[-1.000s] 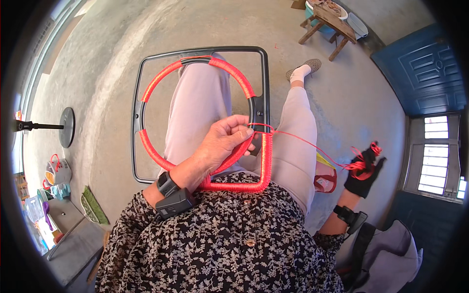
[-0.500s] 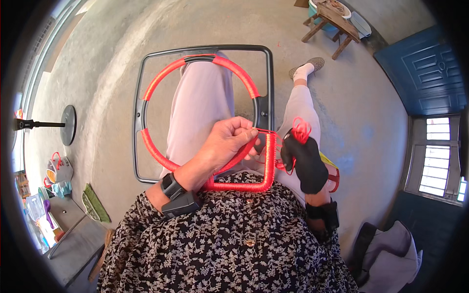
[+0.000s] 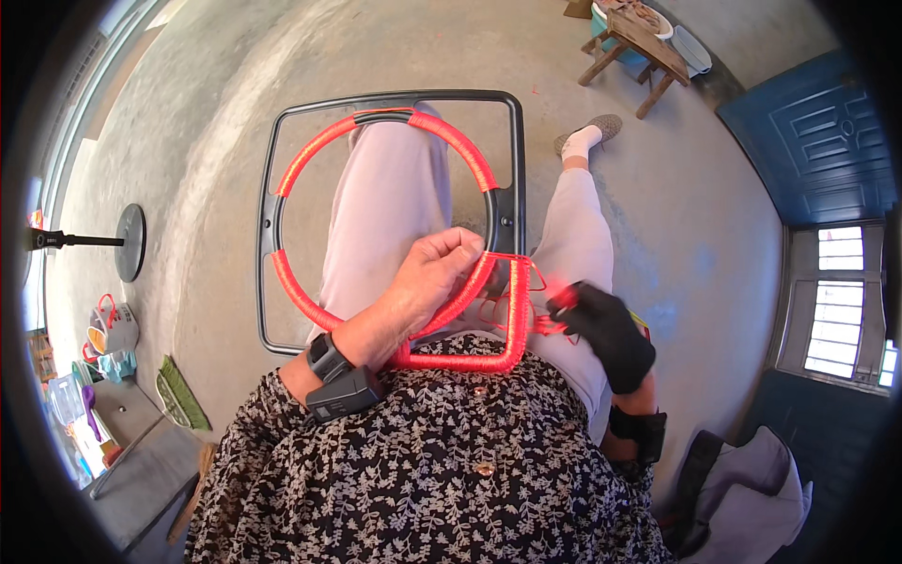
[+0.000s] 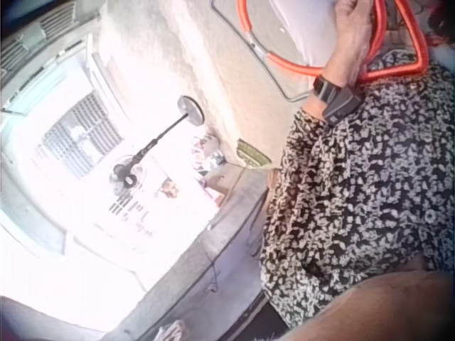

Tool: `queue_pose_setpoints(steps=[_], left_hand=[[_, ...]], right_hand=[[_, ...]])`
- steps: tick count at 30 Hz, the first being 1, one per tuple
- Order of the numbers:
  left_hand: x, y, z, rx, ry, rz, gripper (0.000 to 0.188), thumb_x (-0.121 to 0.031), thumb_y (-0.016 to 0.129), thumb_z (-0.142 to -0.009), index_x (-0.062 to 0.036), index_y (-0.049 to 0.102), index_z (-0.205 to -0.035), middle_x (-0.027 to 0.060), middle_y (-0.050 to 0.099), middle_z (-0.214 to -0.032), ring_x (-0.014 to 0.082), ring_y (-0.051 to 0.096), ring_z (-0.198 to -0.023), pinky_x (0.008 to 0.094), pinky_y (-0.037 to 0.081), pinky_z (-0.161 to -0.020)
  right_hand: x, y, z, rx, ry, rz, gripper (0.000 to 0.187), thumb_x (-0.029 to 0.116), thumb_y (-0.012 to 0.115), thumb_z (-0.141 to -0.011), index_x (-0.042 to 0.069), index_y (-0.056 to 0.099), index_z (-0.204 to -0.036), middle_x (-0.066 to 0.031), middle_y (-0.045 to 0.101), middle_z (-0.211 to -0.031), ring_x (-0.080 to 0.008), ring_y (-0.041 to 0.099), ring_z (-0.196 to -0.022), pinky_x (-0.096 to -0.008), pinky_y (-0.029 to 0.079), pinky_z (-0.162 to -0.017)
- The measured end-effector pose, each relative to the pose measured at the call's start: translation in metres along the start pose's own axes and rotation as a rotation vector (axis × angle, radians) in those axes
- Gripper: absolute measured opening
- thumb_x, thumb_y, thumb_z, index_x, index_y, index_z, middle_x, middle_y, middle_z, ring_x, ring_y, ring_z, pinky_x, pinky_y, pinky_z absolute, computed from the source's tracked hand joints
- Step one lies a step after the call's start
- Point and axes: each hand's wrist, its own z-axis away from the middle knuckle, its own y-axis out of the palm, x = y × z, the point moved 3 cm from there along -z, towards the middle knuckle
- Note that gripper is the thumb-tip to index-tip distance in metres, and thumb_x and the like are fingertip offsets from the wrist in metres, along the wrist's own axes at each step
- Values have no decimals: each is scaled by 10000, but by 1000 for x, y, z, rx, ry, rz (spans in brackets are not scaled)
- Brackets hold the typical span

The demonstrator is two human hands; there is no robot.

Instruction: The person is wrapping a red cord around a black square furniture frame to create a woven surface.

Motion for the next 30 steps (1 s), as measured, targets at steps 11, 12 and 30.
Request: queue_pose_setpoints(steps=[11,12,30], left_hand=[[-5,4,3,-45,48,-200,115,-76,485,-955,-23,565,-1017,7,608,-889,58,565,-738,203,480,-682],[-11,6,5,-103,168,-321,109,-60,487,-951,-17,561,-1019,11,606,-899,60,562,-755,208,479,-697],[-24,12,16,-211,552,-577,195,-52,562,-894,9,513,-1073,-8,533,-838,53,504,-740,200,442,-680]], right_hand=[[16,38,-78,-105,-177,-371,472,144,654,-841,25,456,-1253,-128,635,-963,-196,630,-932,-274,529,-667],[10,36,-84,-104,-177,-371,472,144,654,-841,25,456,-1253,-128,635,-963,-196,630,-932,-274,529,-667],[-11,-28,-33,-730,-385,617,113,96,603,-828,36,622,-921,-119,661,-853,-240,656,-785,-346,507,-702]])
